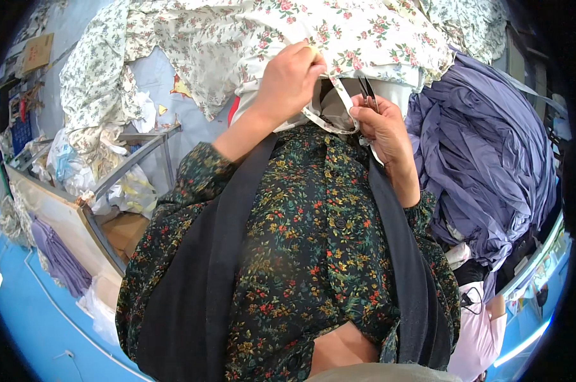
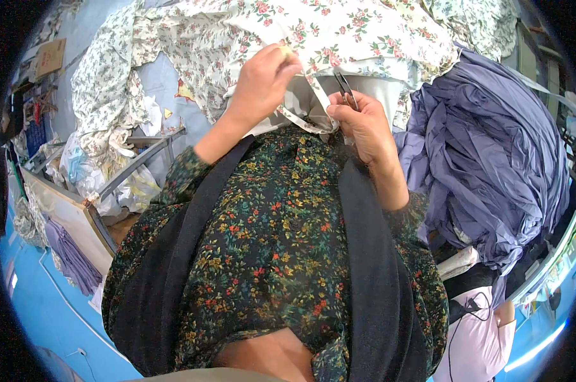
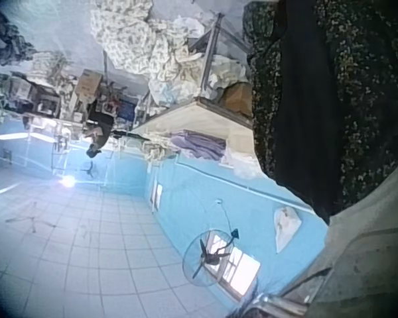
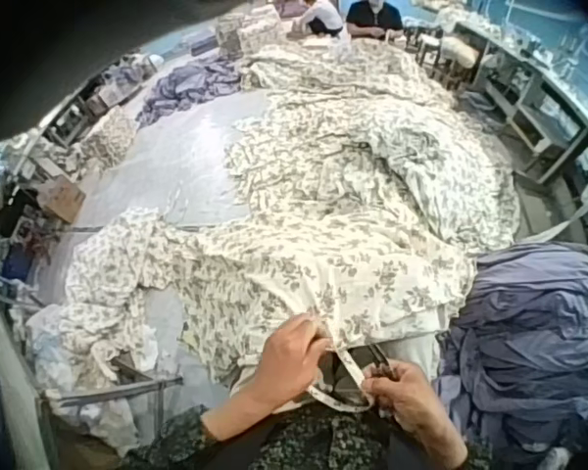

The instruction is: The person trims loose threads from floral fabric pieces using thread snips, shakes and turns the fabric over, and cuts remaining threads.

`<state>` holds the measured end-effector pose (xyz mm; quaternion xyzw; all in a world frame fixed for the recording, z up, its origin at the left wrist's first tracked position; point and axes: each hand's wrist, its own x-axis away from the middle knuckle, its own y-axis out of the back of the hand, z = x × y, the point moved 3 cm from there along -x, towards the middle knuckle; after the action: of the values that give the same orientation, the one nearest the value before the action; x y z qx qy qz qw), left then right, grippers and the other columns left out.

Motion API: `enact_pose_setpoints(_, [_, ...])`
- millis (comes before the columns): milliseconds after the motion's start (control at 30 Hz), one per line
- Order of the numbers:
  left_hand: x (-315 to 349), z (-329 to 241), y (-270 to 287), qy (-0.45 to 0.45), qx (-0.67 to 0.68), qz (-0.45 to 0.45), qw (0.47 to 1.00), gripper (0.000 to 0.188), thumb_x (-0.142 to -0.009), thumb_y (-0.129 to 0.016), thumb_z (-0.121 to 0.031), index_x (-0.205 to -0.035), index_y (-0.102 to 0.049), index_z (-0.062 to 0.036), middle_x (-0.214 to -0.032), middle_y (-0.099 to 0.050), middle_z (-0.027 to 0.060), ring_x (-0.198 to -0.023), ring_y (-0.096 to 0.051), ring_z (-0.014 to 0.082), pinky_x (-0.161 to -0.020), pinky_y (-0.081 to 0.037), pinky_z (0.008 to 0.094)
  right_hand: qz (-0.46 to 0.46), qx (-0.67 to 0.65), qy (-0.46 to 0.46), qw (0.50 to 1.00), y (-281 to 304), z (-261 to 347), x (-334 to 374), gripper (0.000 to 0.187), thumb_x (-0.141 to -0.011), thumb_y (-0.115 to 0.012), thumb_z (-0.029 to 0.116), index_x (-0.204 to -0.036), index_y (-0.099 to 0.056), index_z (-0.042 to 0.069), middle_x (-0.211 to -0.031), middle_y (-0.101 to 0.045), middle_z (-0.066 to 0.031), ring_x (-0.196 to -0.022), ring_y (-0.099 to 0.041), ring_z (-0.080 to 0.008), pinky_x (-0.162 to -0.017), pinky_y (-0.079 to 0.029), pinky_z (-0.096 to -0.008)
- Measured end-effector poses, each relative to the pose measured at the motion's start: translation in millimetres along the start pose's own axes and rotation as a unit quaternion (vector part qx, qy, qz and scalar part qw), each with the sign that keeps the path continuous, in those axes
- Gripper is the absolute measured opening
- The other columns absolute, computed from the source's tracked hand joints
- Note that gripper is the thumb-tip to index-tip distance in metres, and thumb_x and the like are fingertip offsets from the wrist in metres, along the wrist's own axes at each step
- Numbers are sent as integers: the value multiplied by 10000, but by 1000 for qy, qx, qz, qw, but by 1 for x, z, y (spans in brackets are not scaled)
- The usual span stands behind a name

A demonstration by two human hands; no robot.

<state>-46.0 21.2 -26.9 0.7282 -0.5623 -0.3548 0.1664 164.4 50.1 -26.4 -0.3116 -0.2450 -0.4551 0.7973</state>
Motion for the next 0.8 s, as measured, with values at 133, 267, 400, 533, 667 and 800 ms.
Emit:
enact_pose_setpoints(133, [7, -15, 53, 183, 248, 360, 881, 162, -854, -713, -155, -947, -674, -28, -766, -608, 34, -729, -597, 124, -620, -447, 299, 17, -40, -14, 999, 2, 4, 1, 151, -854, -663, 80, -994, -636, 31, -693, -591, 17, -489, -379, 5, -429, -222, -168])
enact_pose_setpoints(267, [-4, -14, 42, 36, 29, 192, 980, 143, -834, -710, -142, -927, -667, -42, -805, -622, 57, -794, -623, 180, -665, -470, 318, 93, -31, -44, 994, -6, 18, 6, 163, -867, -640, 89, -1015, -616, 27, -707, -618, -20, -499, -405, -10, -440, -243, -174])
enact_pose_setpoints(400, [-11, 8, 13, -85, -55, 20, 995, 125, -803, -680, -82, -917, -681, -31, -849, -628, 99, -861, -623, 281, -735, -495, 352, 124, -67, 111, 984, 9, 36, 2, 305, -929, -584, 147, -1183, -580, -24, -932, -699, -141, -489, -409, -46, -476, -352, -206])
enact_pose_setpoints(533, [-11, 18, 22, 167, 187, 103, 963, 146, -872, -657, -90, -989, -685, -6, -882, -678, 44, -810, -617, 146, -734, -482, 281, -31, -81, 307, 948, 15, 101, 6, 336, -1004, -472, 203, -1223, -601, -18, -925, -698, -66, -501, -283, 2, -491, -268, -178])
enact_pose_setpoints(667, [-12, 24, 17, 293, 313, 125, 895, 202, -916, -667, -150, -1022, -685, 21, -908, -680, 8, -815, -562, 55, -737, -456, 228, -81, 173, 312, 931, -7, 78, -5, 330, -1011, -495, 283, -1182, -642, 42, -757, -607, 47, -587, -363, 5, -542, -296, -178])
enact_pose_setpoints(800, [-6, 23, 15, 356, 429, 84, 826, 190, -897, -685, -140, -999, -685, 21, -876, -668, 1, -792, -566, 49, -727, -450, 211, -150, 372, 397, 826, -41, 51, -16, 214, -952, -601, 243, -1070, -639, 68, -657, -580, -20, -592, -561, -106, -548, -432, -257])
